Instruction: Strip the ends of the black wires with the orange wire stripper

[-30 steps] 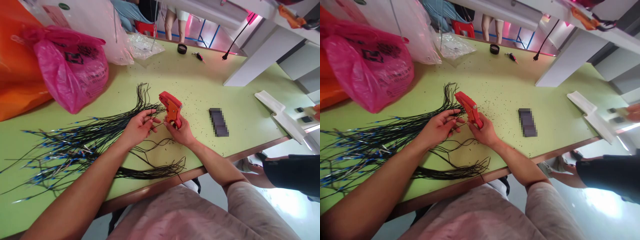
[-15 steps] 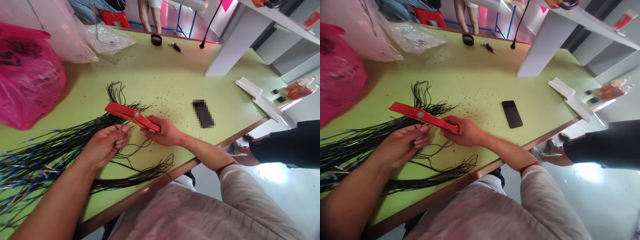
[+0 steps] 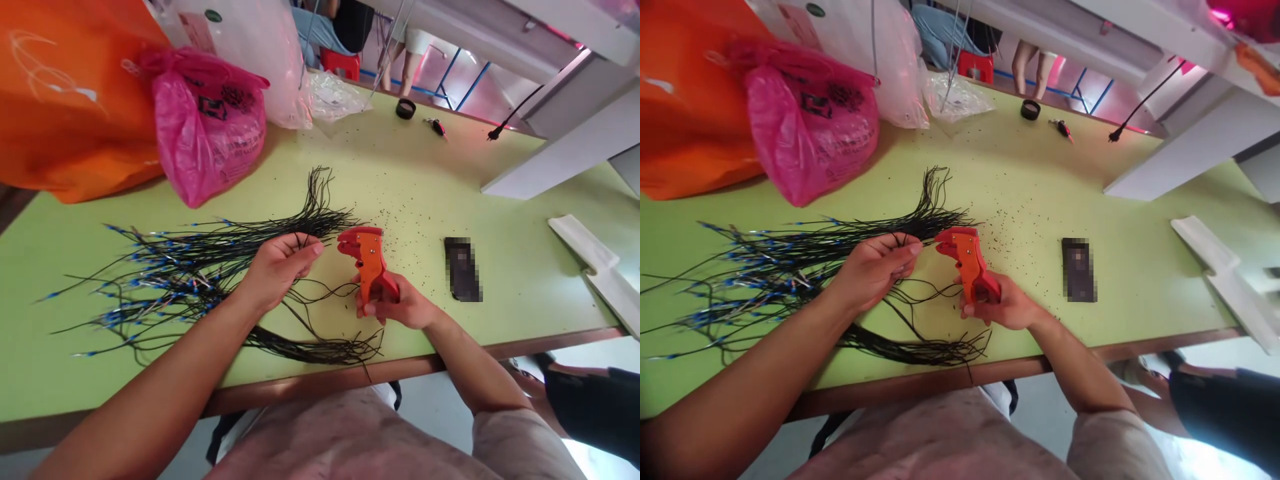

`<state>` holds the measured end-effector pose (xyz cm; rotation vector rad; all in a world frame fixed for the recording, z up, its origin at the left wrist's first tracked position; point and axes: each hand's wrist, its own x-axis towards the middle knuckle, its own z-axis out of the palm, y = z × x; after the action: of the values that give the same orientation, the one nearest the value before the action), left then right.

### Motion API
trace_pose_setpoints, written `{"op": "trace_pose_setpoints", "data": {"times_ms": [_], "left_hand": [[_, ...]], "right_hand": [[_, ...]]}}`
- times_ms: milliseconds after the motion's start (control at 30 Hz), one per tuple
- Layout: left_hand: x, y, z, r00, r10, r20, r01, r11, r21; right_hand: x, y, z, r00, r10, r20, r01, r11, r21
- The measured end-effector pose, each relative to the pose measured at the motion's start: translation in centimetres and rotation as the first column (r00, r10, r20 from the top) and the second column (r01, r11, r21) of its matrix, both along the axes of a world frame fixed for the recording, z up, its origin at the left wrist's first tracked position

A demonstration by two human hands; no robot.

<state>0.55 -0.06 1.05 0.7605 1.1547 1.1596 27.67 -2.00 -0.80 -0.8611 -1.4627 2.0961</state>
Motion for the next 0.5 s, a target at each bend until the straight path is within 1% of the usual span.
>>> {"op": "trace_pose_setpoints", "data": {"times_ms": [133,233,500], "left_hand": [[0.2,-0.4,0.3,0.999,-0.018,-0.027,0.018,1.0,-0.015],[0.2,-0.5,0.5,0.999,-0.027,-0.046,0.026,0.999,-0.022],[0.0,-0.7,0.9,0.99,-0.103,-0.092,0.103,0.995,-0.007]], "right_hand": [[-0.4,-0.2,0.1,1.0,0.012,-0.01,-0.012,0.999,-0.035],[-0.5,-0.3,0.0,1.0,0.022,-0.02,-0.022,0.999,-0.039],[-1.2,-0.8,0.4,1.0,-0.018,-0.004,0.018,0.997,-0.07]]}}
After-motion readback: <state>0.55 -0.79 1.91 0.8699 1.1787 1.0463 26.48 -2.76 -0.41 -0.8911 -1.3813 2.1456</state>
